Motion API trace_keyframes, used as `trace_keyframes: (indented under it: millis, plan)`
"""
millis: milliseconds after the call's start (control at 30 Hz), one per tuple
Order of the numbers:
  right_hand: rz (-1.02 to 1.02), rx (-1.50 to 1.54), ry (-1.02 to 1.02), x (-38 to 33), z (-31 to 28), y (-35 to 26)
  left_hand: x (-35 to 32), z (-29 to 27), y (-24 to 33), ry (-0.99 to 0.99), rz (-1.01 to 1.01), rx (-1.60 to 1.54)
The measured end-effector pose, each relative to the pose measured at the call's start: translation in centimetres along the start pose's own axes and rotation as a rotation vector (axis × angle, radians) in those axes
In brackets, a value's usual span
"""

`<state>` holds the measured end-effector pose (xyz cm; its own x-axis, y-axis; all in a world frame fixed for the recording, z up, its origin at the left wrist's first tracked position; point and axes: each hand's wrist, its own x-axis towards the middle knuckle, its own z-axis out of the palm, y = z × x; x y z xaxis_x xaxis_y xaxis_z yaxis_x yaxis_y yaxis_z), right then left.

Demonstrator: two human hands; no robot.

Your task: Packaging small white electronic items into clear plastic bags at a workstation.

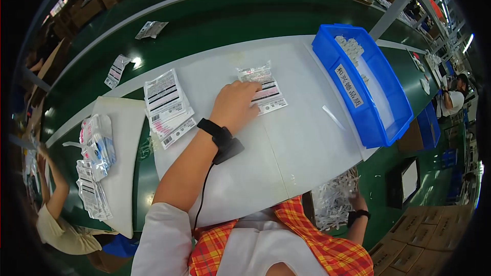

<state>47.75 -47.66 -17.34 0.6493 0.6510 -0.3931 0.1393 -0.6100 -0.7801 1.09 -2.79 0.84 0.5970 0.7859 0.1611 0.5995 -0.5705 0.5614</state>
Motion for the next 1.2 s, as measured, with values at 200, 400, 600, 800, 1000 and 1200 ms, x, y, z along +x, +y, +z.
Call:
trace_keyframes:
  millis: [200,400,600,800,1000,1200]
  plan:
    - [-0.242,-0.535,-0.05,-6.4,5.3,-31.4,-0.7,0.5,-0.1,0.107,0.115,0.233]
    - [-0.999,-0.326,-0.456,-3.6,23.2,-46.4,-1.7,-0.2,0.4,0.206,-0.044,0.285]
    - [-1.013,-0.984,-0.665,7.5,30.6,-51.1,-1.2,0.6,-0.3,0.204,-0.143,0.309]
    - [-0.782,-0.526,-0.664,10.7,32.0,-61.0,-0.6,1.5,-0.8,0.237,-0.257,0.228]
    - [-0.527,-0.032,-0.78,8.4,42.5,-63.7,-0.5,1.0,-1.6,0.174,-0.212,0.193]
    - [-1.74,-0.831,-0.892,-6.1,51.9,-56.2,0.2,6.7,-4.2,0.482,-0.042,-0.478]
